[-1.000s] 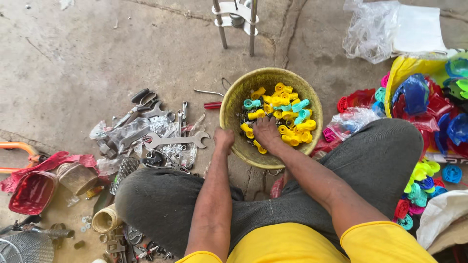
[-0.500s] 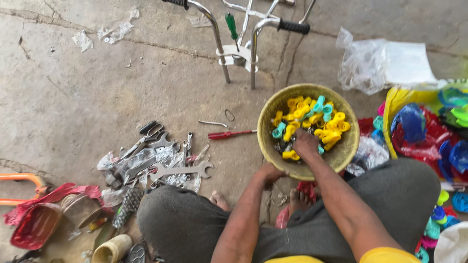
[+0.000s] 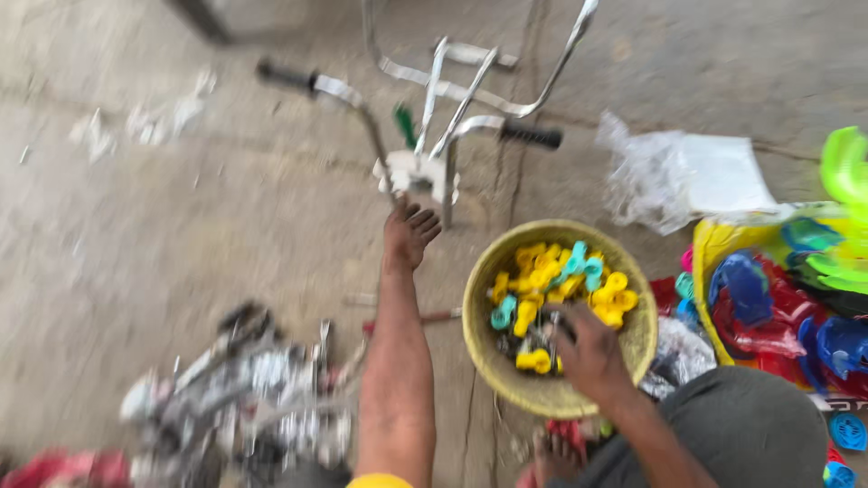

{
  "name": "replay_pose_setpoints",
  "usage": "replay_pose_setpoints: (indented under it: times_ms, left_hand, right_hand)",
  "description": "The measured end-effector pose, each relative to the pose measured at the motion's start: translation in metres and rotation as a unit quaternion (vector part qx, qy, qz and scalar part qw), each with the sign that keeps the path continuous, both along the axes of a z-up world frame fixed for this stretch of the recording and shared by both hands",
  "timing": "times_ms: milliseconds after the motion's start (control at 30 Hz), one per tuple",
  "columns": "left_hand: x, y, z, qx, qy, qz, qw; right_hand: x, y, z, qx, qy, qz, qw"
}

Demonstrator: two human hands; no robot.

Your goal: The person sorts colorful plastic spools from a bowl and then uses a hammer and pliers to adjust a metal bicycle handlebar assembly. The person works on the floor surrounded by tools and plastic parts.

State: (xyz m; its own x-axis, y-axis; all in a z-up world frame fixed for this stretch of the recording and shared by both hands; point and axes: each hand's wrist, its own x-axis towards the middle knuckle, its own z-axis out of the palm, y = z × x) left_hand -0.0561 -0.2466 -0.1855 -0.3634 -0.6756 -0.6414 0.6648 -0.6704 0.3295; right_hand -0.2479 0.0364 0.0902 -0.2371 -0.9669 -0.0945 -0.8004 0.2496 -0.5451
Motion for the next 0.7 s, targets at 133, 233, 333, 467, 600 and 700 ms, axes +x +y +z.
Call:
replay_pose_setpoints:
  times_ms: [133, 233, 333, 467, 600, 700]
  left_hand:
    - [-0.036, -0.037, 0.018, 0.03, 0.059, 0.11, 0.992]
    - [-0.043, -0.045, 0.013, -0.012, 0.119, 0.179, 0.977]
    - [-0.044, -0.047, 0.003, -0.066, 0.188, 0.179, 0.964]
    - [-0.041, -0.057, 0.0, -0.046, 0.16, 0.181, 0.969]
    - [-0.038, -0.05, 0.018, -0.048, 0.122, 0.291, 0.948]
    - [-0.005, -0.023, 0.042, -0.082, 0.124, 0.359, 0.922]
  right_hand:
    - [0.027, -0.016, 0.015, -0.011, -0.018, -0.001, 1.0]
    - [0.036, -0.026, 0.005, 0.007, -0.001, -0.004, 1.0]
    - [0.039, -0.021, -0.004, 0.036, 0.008, -0.034, 0.999]
    - [0.047, -0.024, -0.007, 0.066, -0.019, -0.042, 0.997]
    - [0.057, -0.04, 0.0, 0.048, -0.047, -0.04, 0.997]
    - [0.068, -0.044, 0.005, -0.022, -0.06, -0.033, 0.997]
